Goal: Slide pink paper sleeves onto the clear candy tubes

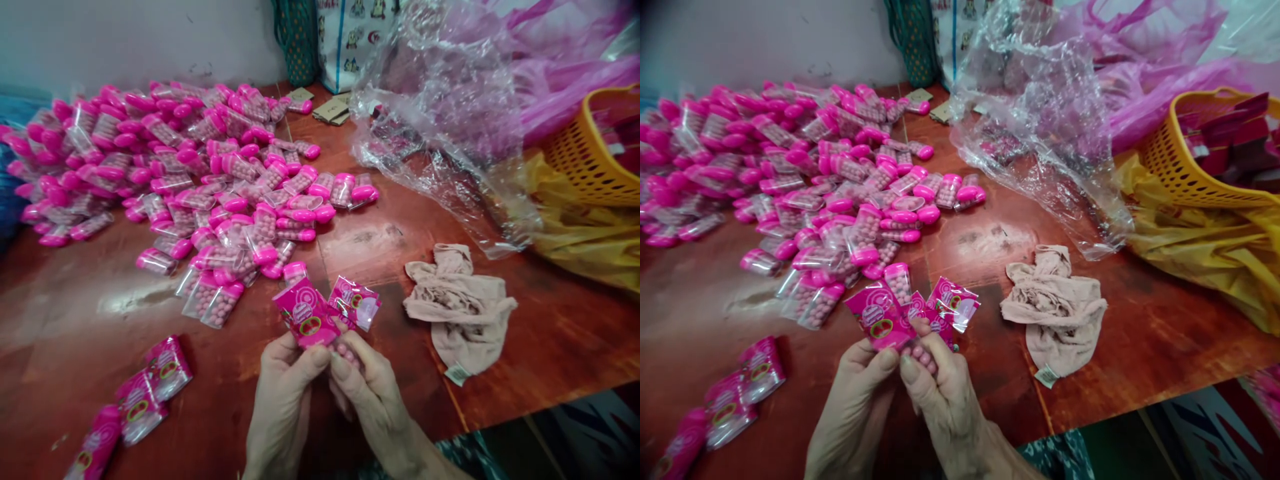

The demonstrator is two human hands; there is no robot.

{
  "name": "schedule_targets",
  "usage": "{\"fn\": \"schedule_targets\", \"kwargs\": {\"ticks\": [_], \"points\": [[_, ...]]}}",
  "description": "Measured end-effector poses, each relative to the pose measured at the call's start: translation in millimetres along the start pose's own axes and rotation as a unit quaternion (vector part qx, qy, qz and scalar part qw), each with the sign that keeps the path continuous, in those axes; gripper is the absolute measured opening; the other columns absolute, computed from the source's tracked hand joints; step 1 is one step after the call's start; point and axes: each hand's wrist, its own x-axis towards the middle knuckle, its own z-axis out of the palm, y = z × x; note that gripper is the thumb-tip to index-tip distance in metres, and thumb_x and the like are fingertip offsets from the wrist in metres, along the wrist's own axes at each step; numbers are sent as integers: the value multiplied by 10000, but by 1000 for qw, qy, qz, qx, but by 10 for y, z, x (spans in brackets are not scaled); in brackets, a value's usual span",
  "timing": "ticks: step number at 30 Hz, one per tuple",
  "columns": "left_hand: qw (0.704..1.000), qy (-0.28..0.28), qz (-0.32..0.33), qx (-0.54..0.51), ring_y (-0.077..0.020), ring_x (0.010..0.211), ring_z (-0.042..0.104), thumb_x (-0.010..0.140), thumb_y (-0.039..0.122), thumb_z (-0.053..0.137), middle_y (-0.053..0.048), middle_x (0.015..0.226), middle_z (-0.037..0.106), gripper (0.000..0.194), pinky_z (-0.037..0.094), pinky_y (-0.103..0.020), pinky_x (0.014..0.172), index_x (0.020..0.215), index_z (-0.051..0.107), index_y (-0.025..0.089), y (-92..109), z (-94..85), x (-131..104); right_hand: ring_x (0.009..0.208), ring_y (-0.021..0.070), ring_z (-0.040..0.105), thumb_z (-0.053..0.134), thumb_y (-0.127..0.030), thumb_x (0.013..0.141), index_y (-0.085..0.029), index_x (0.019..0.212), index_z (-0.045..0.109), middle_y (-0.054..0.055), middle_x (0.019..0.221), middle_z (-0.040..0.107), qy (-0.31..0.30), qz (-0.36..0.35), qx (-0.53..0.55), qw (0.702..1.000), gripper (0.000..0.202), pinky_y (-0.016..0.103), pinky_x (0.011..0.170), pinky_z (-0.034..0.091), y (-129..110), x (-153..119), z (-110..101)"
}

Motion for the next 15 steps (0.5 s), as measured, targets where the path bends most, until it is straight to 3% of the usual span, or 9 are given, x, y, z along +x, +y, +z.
{"fn": "schedule_targets", "kwargs": {"ticks": [3, 7, 12, 15], "points": [[999, 42, 16, -14, -156, 584, 628, 566, 192, 784, -35, 629, 686, 158, 530, -303, 669, 700, 715, 144, 44, 44, -29, 488, 67, 419, 454, -323, 893, -187, 832, 474, -59, 602, 434, -7, -20, -49, 999, 150, 176, 460, 342, 5, 2, 33], [997, 65, 25, -38, -140, 583, 628, 597, 178, 766, -31, 631, 684, 131, 529, -283, 676, 705, 699, 144, 7, 91, -47, 592, 107, 553, 449, -282, 884, -179, 900, 512, -15, 676, 548, 37, -35, -136, 989, 121, 191, 552, 417, 26, -31, 53], [996, 26, -54, -61, -159, 593, 639, 619, 203, 756, -47, 634, 675, 156, 536, -274, 632, 746, 697, 134, -81, 88, -83, 528, 96, 512, 441, -319, 886, -175, 955, 518, -30, 624, 511, 77, -19, -81, 994, 177, 171, 489, 406, 18, -39, 81], [996, 38, -44, -72, -151, 601, 639, 660, 220, 728, -45, 669, 680, 149, 534, -257, 623, 787, 697, 150, -66, 120, -135, 510, 82, 448, 447, -356, 888, -184, 870, 525, -44, 604, 446, 72, -17, -24, 997, 190, 166, 459, 368, 12, -11, 102]]}}
